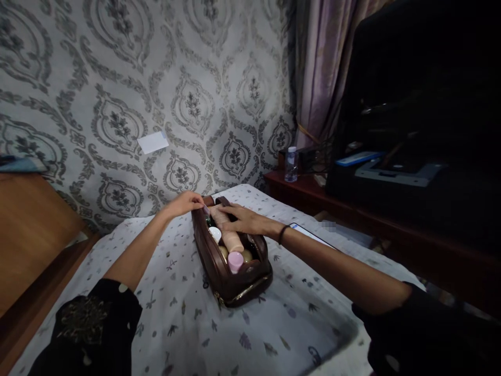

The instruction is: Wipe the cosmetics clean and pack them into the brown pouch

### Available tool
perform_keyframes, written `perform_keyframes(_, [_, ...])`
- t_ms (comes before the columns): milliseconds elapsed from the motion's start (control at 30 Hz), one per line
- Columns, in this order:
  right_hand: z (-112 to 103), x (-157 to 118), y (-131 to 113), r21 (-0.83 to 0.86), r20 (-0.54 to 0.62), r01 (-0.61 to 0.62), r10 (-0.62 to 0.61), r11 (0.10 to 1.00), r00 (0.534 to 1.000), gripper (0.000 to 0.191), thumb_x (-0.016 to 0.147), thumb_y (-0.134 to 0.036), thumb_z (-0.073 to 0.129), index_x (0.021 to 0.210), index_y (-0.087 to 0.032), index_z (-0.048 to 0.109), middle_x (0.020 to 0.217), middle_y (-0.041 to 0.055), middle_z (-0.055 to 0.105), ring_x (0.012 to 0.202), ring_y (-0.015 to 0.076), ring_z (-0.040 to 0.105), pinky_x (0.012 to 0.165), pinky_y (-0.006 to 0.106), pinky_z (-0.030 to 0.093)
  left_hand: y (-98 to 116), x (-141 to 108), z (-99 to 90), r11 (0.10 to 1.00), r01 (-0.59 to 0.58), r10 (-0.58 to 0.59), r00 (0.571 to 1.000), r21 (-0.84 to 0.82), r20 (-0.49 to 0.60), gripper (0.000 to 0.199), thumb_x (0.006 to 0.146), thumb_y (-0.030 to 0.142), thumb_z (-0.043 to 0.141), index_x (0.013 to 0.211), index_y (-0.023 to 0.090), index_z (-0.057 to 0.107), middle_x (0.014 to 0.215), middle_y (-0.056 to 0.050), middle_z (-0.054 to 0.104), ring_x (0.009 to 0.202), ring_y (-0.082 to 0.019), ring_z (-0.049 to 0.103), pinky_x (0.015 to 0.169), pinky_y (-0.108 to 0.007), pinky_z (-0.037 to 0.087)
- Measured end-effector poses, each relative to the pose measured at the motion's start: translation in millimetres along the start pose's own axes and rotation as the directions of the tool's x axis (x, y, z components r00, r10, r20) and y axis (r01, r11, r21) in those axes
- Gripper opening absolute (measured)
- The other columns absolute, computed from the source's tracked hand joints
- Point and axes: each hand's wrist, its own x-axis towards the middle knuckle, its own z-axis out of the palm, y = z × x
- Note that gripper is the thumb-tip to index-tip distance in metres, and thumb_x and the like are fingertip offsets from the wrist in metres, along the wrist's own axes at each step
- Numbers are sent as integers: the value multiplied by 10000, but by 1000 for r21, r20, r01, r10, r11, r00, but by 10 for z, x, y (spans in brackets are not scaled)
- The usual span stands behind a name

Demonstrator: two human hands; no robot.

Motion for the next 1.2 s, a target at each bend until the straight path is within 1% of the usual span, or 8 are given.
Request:
perform_keyframes(367, [-87,100,-7,-74,97,92,-85,993,992,506,823,-405,675,1272,-174,638,1208,90,684,1085,278,622,979,389,468,-51,25,62,999,-3,4,1000,-41,25,252,735,401,635,744,153,677,727,-40,705,694,-163,629,680,-268,468])
perform_keyframes(500, [-94,126,29,-97,98,105,-96,990,991,532,821,-398,673,1295,-162,630,1222,102,678,1094,282,615,982,393,463,-44,-1,47,1000,-8,8,999,3,35,295,793,381,597,926,131,677,729,-40,710,650,-150,623,638,-248,454])
perform_keyframes(600, [-79,117,46,-111,91,106,-96,988,991,547,826,-403,664,1316,-164,622,1236,115,667,1113,304,605,993,421,459,31,4,6,996,-36,29,996,80,81,328,817,329,577,1050,131,698,849,-63,752,764,-179,668,703,-259,478])
perform_keyframes(700, [-58,100,63,-122,77,102,-93,987,993,591,840,-409,646,1373,-162,583,1284,139,634,1157,331,581,1015,459,446,153,51,-35,977,-80,53,989,198,138,240,785,272,615,949,168,757,966,-60,767,909,-207,675,796,-264,471])
perform_keyframes(800, [-42,90,81,-119,68,115,-107,986,992,616,846,-393,635,1410,-160,550,1324,147,610,1192,337,565,1038,478,432,290,112,-81,941,-116,60,982,316,182,138,721,229,675,814,211,776,843,-24,764,824,-193,660,740,-250,436])
perform_keyframes(933, [-45,69,96,-98,62,141,-136,985,989,614,851,-374,627,1423,-167,542,1338,135,615,1198,327,574,1054,482,429,500,145,-272,905,-129,65,984,406,168,44,672,185,697,650,210,725,611,0,685,643,-163,598,617,-246,378])
perform_keyframes(1067, [-61,36,114,-79,39,168,-165,983,985,631,872,-376,611,1465,-188,502,1400,117,590,1275,328,534,1093,483,403,724,87,-626,910,-59,52,998,411,28,93,738,197,641,667,171,695,583,-1,639,593,-152,592,600,-244,392])
perform_keyframes(1200, [-45,54,153,-69,13,167,-167,983,986,623,864,-397,629,1442,-184,532,1375,125,613,1254,339,557,1070,493,428,873,-38,-885,948,40,-6,994,316,-107,110,798,241,600,749,161,656,641,2,640,547,-150,623,544,-235,453])
